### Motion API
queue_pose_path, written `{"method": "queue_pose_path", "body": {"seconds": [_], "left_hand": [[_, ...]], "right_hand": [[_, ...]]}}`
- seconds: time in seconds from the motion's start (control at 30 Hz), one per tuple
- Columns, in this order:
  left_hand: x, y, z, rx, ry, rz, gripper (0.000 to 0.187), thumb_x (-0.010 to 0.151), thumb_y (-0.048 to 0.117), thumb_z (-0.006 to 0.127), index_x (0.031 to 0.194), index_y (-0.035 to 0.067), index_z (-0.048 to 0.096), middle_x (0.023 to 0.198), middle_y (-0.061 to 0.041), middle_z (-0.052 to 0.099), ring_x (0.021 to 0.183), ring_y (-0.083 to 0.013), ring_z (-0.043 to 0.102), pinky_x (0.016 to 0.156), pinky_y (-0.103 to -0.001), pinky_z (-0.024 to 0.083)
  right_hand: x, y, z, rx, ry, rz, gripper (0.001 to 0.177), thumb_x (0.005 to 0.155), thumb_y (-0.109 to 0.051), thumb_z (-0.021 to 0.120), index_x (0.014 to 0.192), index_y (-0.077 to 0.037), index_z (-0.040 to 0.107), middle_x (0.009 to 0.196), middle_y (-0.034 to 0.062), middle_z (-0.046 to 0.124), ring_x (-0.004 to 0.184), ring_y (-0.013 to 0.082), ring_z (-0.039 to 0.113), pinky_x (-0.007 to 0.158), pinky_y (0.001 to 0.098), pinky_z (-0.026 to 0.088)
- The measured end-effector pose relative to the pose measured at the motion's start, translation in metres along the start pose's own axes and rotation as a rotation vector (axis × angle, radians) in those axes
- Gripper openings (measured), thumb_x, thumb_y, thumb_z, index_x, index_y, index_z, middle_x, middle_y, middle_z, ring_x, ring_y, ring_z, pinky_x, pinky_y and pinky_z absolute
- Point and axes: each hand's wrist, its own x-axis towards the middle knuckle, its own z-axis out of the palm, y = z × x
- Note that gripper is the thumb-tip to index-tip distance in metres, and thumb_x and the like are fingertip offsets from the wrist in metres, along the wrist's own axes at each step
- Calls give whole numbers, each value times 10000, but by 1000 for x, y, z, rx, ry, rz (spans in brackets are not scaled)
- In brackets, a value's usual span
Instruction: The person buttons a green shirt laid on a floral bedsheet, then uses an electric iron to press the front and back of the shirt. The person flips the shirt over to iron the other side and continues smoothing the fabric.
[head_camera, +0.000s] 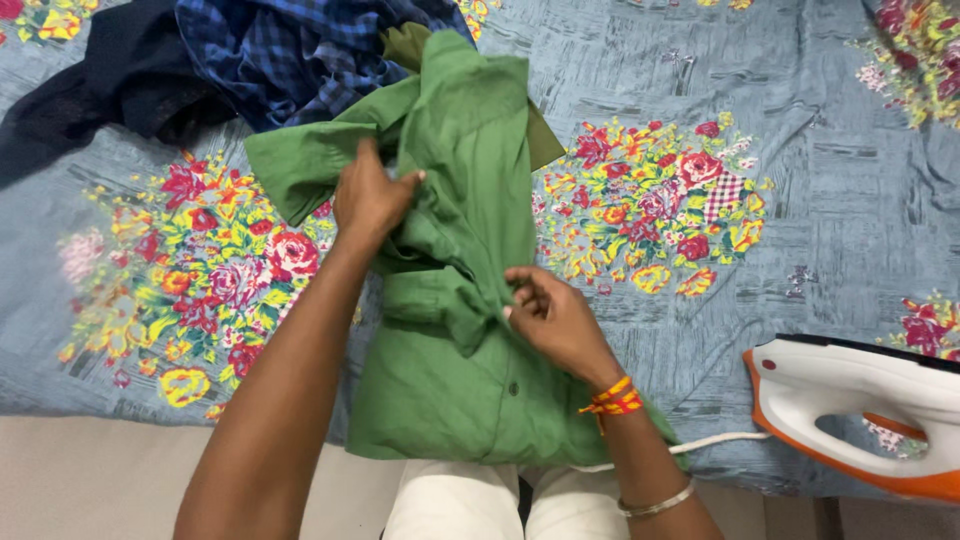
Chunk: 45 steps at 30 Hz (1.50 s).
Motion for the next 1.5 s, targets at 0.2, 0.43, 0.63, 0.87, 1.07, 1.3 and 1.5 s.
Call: {"method": "queue_pose_path", "body": {"seconds": [0.2, 0.43, 0.63, 0.87, 1.07, 1.3, 1.5], "left_hand": [[-43, 25, -35, -177, -143, 477, 362, 872, 282, 652, 1128, 45, 747, 1059, -224, 736, 995, -401, 698, 883, -485, 539], [-106, 56, -80, -264, -384, 896, 343, 787, 205, 602, 1053, 44, 747, 998, -169, 755, 914, -346, 730, 816, -431, 574], [-133, 78, -114, -103, -527, 1000, 344, 840, 363, 720, 842, 26, 652, 783, -153, 668, 767, -389, 653, 654, -507, 478], [-130, 76, -121, -44, -410, 1116, 210, 809, 226, 714, 819, 56, 591, 795, -121, 655, 792, -371, 656, 659, -519, 472], [-134, 63, -129, 42, -311, 1114, 99, 771, 134, 679, 812, 76, 608, 849, -100, 656, 774, -368, 657, 627, -519, 486], [-137, 53, -132, 65, -204, 1106, 75, 794, 129, 688, 830, 87, 637, 878, -95, 643, 790, -357, 662, 620, -502, 504], [-128, 36, -142, 7, 126, 895, 96, 824, 97, 704, 919, 100, 715, 916, -97, 643, 838, -353, 670, 683, -486, 527]], "right_hand": [[20, 16, -32, 97, 75, 47, 200, 1034, -145, 605, 1177, -28, 680, 824, 11, 718, 720, 87, 677, 635, 251, 522], [87, 14, -56, -77, 408, -218, 680, 910, 9, 643, 1550, -120, 454, 826, 30, 644, 760, 101, 617, 724, 275, 550], [121, -46, -42, -384, 80, -452, 881, 854, 11, 687, 1624, -212, 319, 896, 58, 622, 753, 157, 588, 722, 310, 520], [141, -48, -19, -949, -426, -654, 442, 834, -101, 685, 1269, -180, 695, 1058, 166, 654, 971, 361, 664, 838, 454, 544], [138, -5, -12, -1181, -471, -392, 332, 911, -149, 605, 1227, -186, 698, 1116, 169, 678, 1067, 394, 669, 854, 505, 542], [126, 8, -9, -1098, -491, -407, 394, 774, -194, 727, 1157, -104, 700, 1192, 185, 691, 1075, 395, 677, 869, 464, 558], [90, -31, -40, -851, 177, -562, 256, 859, -95, 710, 1106, -28, 694, 1071, 194, 716, 973, 400, 696, 840, 476, 558]]}}
